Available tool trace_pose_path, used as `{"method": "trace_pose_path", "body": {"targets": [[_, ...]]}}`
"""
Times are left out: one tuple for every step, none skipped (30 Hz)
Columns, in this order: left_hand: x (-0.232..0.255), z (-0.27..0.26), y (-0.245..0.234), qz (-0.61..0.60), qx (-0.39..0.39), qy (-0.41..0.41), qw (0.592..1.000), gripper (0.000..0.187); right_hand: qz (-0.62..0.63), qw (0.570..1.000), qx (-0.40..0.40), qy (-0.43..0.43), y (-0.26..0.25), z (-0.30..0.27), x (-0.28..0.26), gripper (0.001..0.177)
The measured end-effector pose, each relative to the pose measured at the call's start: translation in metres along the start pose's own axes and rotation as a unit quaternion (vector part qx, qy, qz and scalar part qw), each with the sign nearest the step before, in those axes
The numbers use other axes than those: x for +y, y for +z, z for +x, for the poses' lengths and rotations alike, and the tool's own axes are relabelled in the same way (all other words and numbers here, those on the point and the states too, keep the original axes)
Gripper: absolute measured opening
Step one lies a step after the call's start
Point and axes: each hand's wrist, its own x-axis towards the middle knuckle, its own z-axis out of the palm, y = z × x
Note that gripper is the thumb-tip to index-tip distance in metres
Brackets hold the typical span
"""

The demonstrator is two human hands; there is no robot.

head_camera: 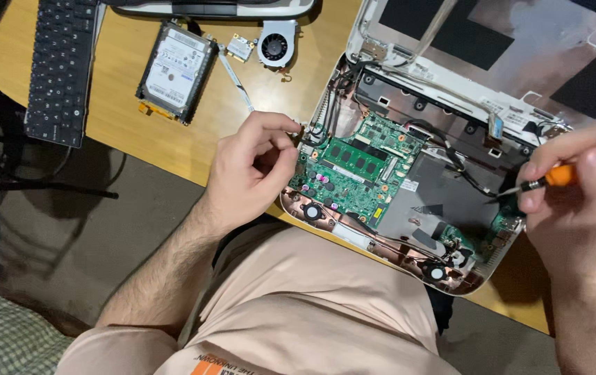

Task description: The person disassembles a laptop by removing screws from the motherboard area using a screwdriver. They remove a RAM module and place it on the table, then continue unscrewing various components on the motherboard. The person works methodically across different sections of the exposed internal hardware.

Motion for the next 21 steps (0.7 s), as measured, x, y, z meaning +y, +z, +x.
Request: {"method": "trace_pose_path", "body": {"targets": [[-0.001, -0.002, -0.001, -0.001, 0.002, 0.001, 1.0, 0.024, -0.001, 1.0, -0.001, -0.002, 0.004, 0.0, -0.006, 0.014], [-0.003, -0.003, 0.0, 0.014, 0.003, 0.001, 1.0, 0.023, 0.017, 0.997, -0.068, -0.028, 0.008, 0.0, -0.012, 0.024], [-0.004, -0.003, 0.0, 0.028, 0.005, 0.001, 1.0, 0.022, 0.035, 0.989, -0.134, -0.052, 0.011, 0.0, -0.018, 0.035], [-0.004, -0.003, -0.001, 0.026, 0.006, 0.003, 1.0, 0.022, 0.033, 0.989, -0.134, -0.054, 0.023, -0.005, -0.026, 0.035], [-0.005, -0.003, -0.001, 0.026, 0.004, 0.002, 1.0, 0.021, -0.001, 0.979, -0.195, -0.053, 0.035, -0.009, -0.034, 0.025], [-0.005, -0.002, 0.001, 0.025, 0.0, 0.0, 1.0, 0.021, -0.035, 0.966, -0.252, -0.048, 0.046, -0.016, -0.042, 0.015], [-0.004, -0.002, 0.001, 0.022, -0.003, 0.001, 1.0, 0.021, -0.038, 0.967, -0.249, -0.047, 0.049, -0.015, -0.041, 0.015], [-0.004, -0.002, 0.0, 0.027, -0.005, 0.003, 1.0, 0.019, -0.073, 0.961, -0.26, -0.061, 0.053, -0.014, -0.04, 0.019], [-0.003, -0.001, 0.0, 0.033, -0.007, 0.004, 0.999, 0.018, -0.108, 0.954, -0.271, -0.074, 0.056, -0.013, -0.039, 0.024], [-0.003, -0.001, 0.0, 0.031, -0.009, 0.004, 0.999, 0.018, -0.109, 0.954, -0.269, -0.073, 0.057, -0.013, -0.038, 0.024], [-0.003, 0.0, 0.0, 0.035, -0.01, 0.011, 0.999, 0.016, -0.1, 0.958, -0.259, -0.067, 0.058, -0.013, -0.037, 0.023], [-0.003, 0.0, 0.0, 0.04, -0.009, 0.018, 0.999, 0.015, -0.09, 0.962, -0.25, -0.061, 0.059, -0.013, -0.036, 0.022], [-0.003, 0.001, 0.001, 0.039, -0.011, 0.019, 0.999, 0.015, -0.091, 0.962, -0.249, -0.061, 0.06, -0.012, -0.036, 0.022], [-0.004, 0.001, 0.002, 0.047, -0.008, 0.017, 0.999, 0.014, -0.137, 0.955, -0.247, -0.088, 0.061, -0.011, -0.036, 0.024], [-0.005, 0.0, 0.002, 0.055, -0.005, 0.016, 0.998, 0.013, -0.183, 0.945, -0.244, -0.116, 0.062, -0.01, -0.036, 0.026], [-0.005, 0.001, 0.003, 0.055, -0.006, 0.016, 0.998, 0.013, -0.183, 0.946, -0.243, -0.115, 0.062, -0.011, -0.035, 0.026], [-0.005, 0.001, 0.003, 0.058, -0.006, 0.018, 0.998, 0.012, -0.183, 0.946, -0.243, -0.11, 0.061, -0.011, -0.035, 0.026], [-0.004, 0.002, 0.003, 0.063, -0.006, 0.019, 0.998, 0.011, -0.183, 0.947, -0.244, -0.105, 0.061, -0.011, -0.034, 0.025], [-0.004, 0.002, 0.004, 0.062, -0.007, 0.019, 0.998, 0.011, -0.183, 0.947, -0.243, -0.105, 0.061, -0.011, -0.033, 0.025], [-0.004, 0.002, 0.004, 0.065, -0.007, 0.017, 0.998, 0.01, -0.191, 0.946, -0.24, -0.104, 0.061, -0.011, -0.032, 0.026], [-0.003, 0.003, 0.004, 0.069, -0.008, 0.016, 0.997, 0.009, -0.198, 0.946, -0.236, -0.102, 0.06, -0.011, -0.031, 0.027]]}}
